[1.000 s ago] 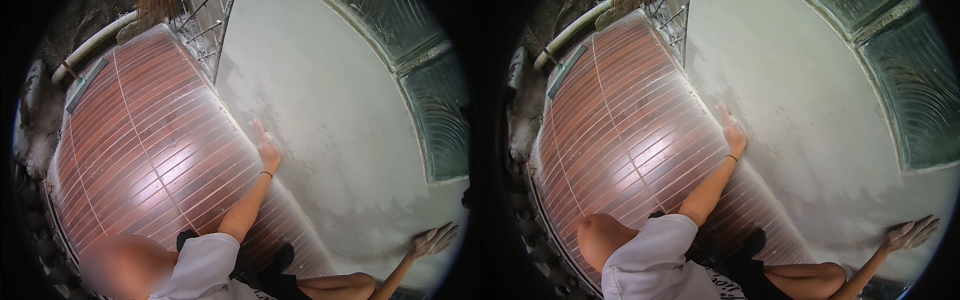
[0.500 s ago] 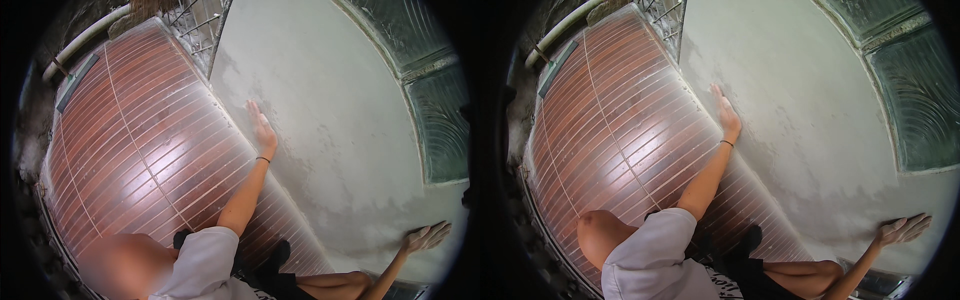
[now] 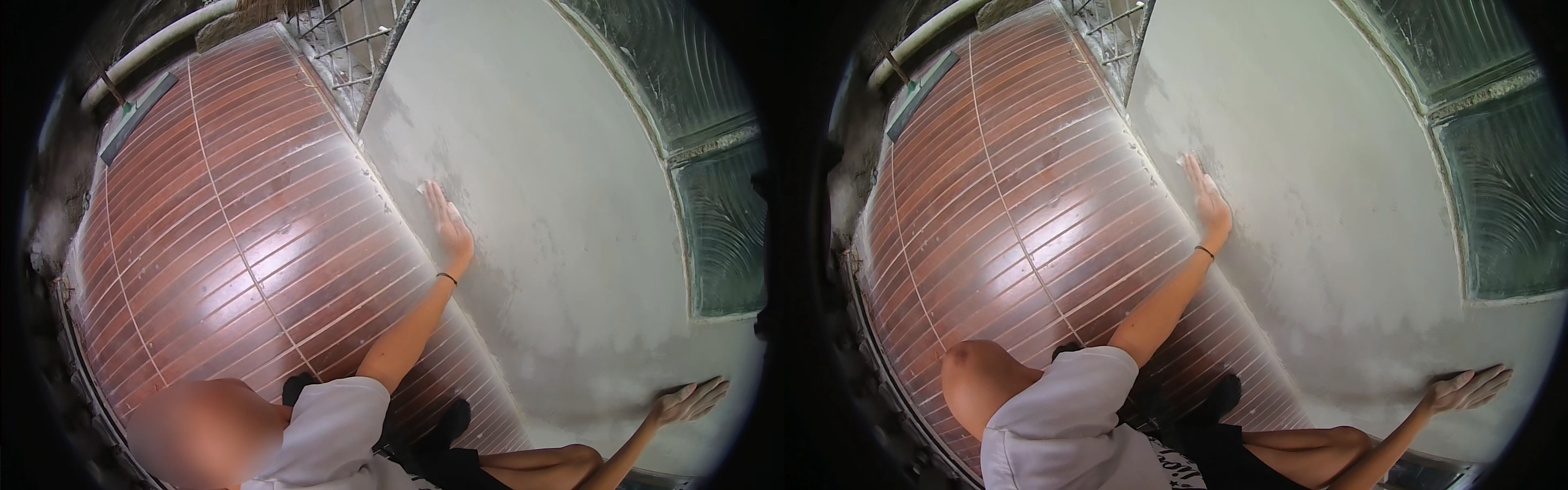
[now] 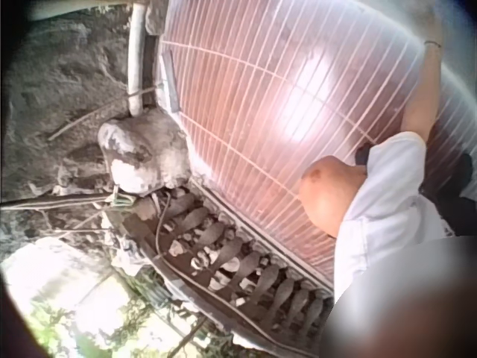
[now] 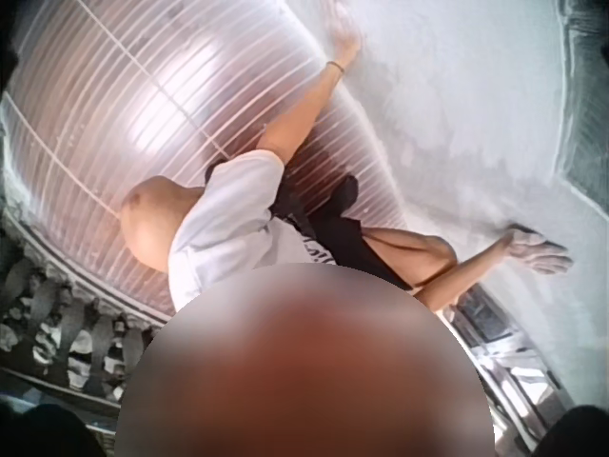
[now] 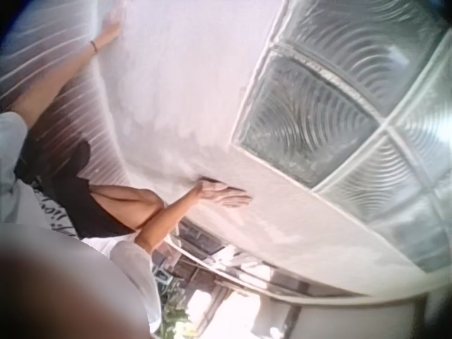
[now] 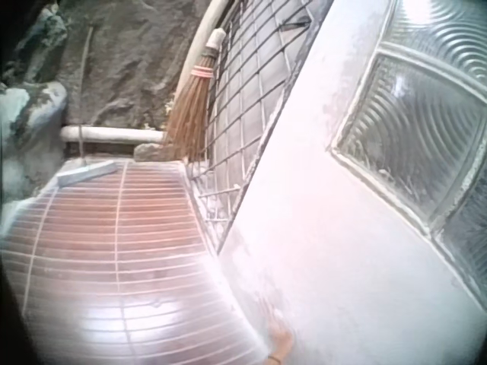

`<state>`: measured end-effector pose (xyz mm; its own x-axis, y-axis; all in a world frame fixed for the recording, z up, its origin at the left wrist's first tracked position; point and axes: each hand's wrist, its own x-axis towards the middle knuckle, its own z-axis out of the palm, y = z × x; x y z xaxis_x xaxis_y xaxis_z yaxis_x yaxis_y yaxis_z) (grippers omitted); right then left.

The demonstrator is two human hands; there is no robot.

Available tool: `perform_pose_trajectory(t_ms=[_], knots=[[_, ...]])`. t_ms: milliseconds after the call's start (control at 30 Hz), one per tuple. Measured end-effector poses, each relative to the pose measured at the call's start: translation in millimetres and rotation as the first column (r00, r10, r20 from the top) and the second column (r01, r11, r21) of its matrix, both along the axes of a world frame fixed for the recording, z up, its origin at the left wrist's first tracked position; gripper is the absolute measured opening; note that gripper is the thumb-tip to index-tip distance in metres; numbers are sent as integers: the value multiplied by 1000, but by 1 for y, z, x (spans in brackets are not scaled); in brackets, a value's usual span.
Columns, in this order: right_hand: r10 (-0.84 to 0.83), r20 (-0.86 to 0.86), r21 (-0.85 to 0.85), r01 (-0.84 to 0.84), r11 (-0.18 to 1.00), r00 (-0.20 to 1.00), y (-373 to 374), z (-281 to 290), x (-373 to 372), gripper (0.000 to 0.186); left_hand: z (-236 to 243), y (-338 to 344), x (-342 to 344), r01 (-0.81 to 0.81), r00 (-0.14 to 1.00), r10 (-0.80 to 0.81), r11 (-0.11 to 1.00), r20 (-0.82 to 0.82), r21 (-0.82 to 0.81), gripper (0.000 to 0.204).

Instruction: The person smooths a freshly plastered wall by hand, moving from the lower edge upward and across the surface. They use both hands to rub and even out the plaster, working around a glass block window and a wooden door frame.

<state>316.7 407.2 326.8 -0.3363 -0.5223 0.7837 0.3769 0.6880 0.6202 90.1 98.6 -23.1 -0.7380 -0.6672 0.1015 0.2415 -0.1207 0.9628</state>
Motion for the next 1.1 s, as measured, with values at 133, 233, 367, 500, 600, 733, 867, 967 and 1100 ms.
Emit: perform_pose_trajectory(t_ms=[133, 233, 367, 500, 600, 733, 867, 967, 1100], knots=[[3, -13, -1, -3, 1000, 1000, 2, -1, -1, 58, -45, -49, -53, -130, 975, 93, 975, 200, 178, 56], [7, -11, 4, -7, 1000, 1000, 1, 0, -2, 58, -68, -61, -59, -121, 958, 21, 933, 287, 338, 56], [9, -19, 26, -9, 1000, 1000, 0, 2, -4, 57, -69, -38, -27, -25, 933, -16, 994, 360, 109, 56], [6, -12, 11, -6, 1000, 1000, -2, 2, -3, 58, -53, -36, -18, -9, 986, 23, 996, 165, -87, 56], [0, -12, -16, 0, 1000, 1000, -2, 0, -2, 58, -47, -63, -41, -4, 982, -15, 995, 188, 102, 55], [-14, -26, -69, 12, 998, 1000, -2, -2, -2, 59, -54, -68, -42, -68, 990, 68, 998, 125, -3, 55], [-6, -26, -28, 5, 1000, 1000, -1, 0, -4, 60, -67, -16, 5, 52, 963, -72, 995, 261, 83, 55], [-11, -33, -13, 11, 1000, 999, -1, 2, -4, 59, -77, -11, 2, 48, 951, -60, 998, 303, 48, 55], [17, -22, -53, -18, 998, 1000, -2, 1, -3, 59, -97, -65, -57, -71, 961, 67, 997, 269, 6, 55]])
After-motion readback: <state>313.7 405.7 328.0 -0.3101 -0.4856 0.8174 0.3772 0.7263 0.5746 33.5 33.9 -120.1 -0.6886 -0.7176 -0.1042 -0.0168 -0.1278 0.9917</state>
